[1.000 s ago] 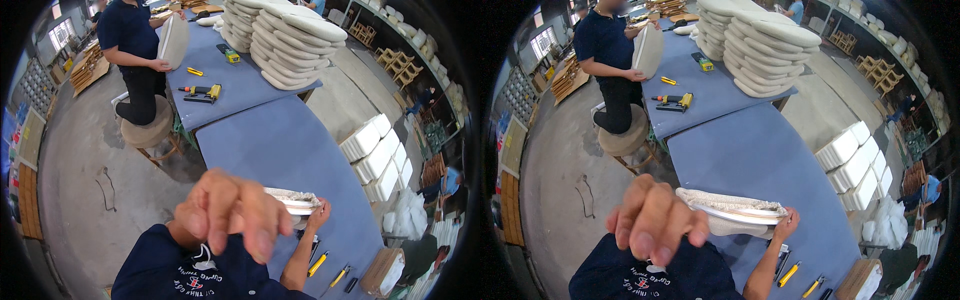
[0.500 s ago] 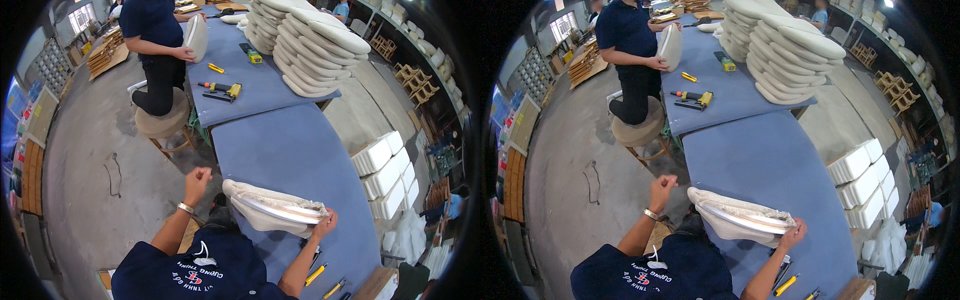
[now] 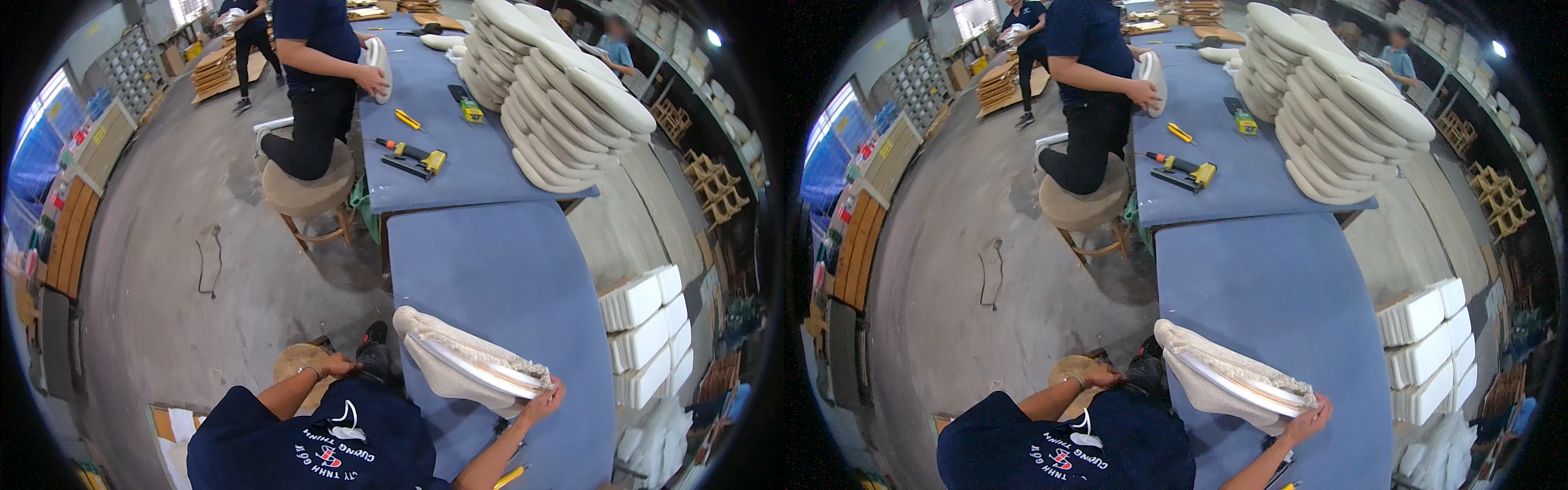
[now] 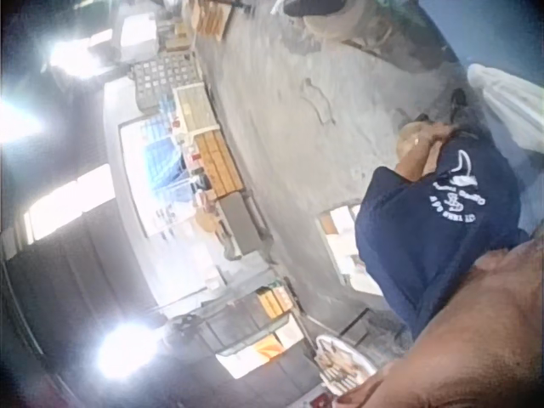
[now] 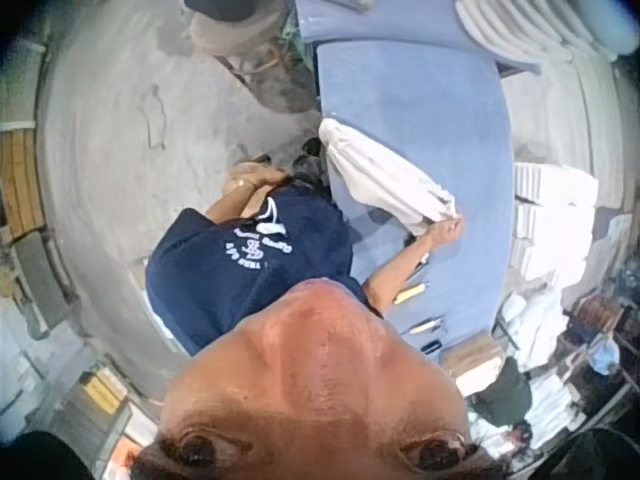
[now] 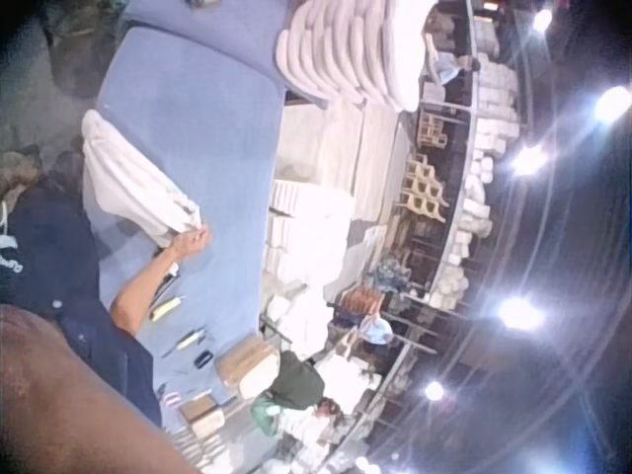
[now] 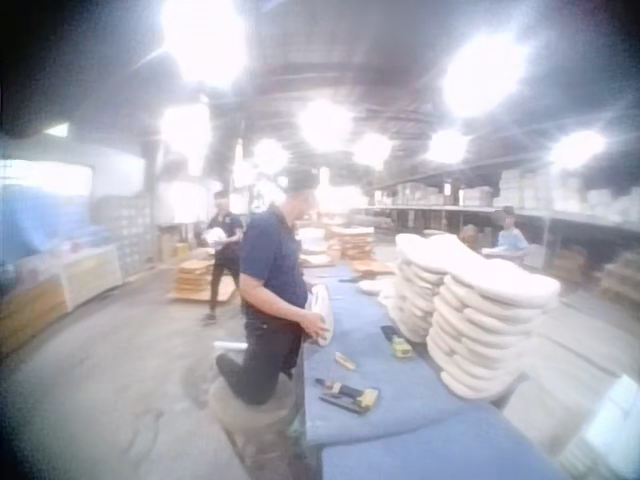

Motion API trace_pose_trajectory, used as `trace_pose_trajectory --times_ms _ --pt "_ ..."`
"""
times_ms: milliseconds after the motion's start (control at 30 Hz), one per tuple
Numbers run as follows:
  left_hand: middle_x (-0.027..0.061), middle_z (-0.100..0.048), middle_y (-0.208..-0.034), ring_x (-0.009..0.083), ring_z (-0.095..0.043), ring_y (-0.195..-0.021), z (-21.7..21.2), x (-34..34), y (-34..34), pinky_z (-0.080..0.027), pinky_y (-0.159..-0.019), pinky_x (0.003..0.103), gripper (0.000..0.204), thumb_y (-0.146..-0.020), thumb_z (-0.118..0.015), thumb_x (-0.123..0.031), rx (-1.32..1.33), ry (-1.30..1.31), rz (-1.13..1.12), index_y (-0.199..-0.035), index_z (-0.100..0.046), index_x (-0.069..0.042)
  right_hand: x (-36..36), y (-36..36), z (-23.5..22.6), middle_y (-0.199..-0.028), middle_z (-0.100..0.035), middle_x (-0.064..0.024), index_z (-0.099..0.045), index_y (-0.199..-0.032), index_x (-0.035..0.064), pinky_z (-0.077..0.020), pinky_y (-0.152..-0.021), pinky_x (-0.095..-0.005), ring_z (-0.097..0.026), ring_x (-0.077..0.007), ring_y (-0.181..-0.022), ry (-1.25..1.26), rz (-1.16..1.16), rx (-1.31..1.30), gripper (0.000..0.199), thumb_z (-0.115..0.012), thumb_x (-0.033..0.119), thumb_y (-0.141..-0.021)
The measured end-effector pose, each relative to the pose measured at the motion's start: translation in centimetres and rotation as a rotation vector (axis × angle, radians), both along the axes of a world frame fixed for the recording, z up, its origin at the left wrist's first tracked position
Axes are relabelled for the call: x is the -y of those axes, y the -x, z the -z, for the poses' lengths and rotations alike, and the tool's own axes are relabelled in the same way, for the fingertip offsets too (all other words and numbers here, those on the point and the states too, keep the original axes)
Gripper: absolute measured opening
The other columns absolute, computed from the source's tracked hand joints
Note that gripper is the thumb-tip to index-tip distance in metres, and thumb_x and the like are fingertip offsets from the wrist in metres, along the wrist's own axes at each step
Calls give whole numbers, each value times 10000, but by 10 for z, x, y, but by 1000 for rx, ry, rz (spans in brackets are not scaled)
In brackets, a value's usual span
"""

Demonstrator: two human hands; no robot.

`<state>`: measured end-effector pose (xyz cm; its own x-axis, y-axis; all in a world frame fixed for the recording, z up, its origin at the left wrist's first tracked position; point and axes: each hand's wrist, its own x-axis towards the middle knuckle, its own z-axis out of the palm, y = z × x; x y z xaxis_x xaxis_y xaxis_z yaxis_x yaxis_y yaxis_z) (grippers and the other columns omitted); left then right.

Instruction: The person staples fabric onto a foam cushion, trims excess fabric with a utility knife, and folds the edges to secure the cover. The person repeats this process on multiple cushions, using a staple gun and utility knife to finish each piece.

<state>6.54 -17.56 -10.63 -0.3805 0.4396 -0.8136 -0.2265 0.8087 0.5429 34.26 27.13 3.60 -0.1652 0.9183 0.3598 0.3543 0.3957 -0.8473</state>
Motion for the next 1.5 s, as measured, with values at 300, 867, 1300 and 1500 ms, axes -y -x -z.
trace_pose_trajectory --times_ms 300,867,1300,1500 --pt "137 -637 -1358 193 -608 -1239 -170 -90 59 -465 -1069 322 568 -1029 -607 -420 -535 -874 -659 -1411 -567 -2 -12 -9 26 -1077 -647 -139 -657 -1095 -17 -489 -917 -408 -617 -272 -1005 -56 -44 -31 321 -415 194 -1073" --pt "189 -531 -1498 377 -466 -1385 -466 -154 -67 -213 -1206 552 621 -952 -697 -375 -819 -2376 225 -1508 -486 -196 5 9 5 -995 -685 -137 -705 -982 15 -468 -906 -412 -610 -322 -975 -166 10 88 270 -468 135 -1029" --pt "148 -601 -1435 301 -555 -1340 -293 -140 48 -435 -1117 405 579 -928 -742 -199 -1047 -893 160 -1437 -540 -11 5 1 4 -1086 -721 -123 -735 -1007 -12 -480 -965 -386 -647 -273 -1070 -85 36 -31 250 -501 77 -1012" --pt "96 -588 -1449 202 -558 -1323 -202 -119 32 -437 -1128 386 541 -944 -755 -219 -437 -801 -163 -1437 -581 -80 6 -4 0 -1116 -703 -137 -726 -1043 -27 -463 -1012 -391 -634 -279 -1120 -63 -5 36 255 -508 105 -1037"
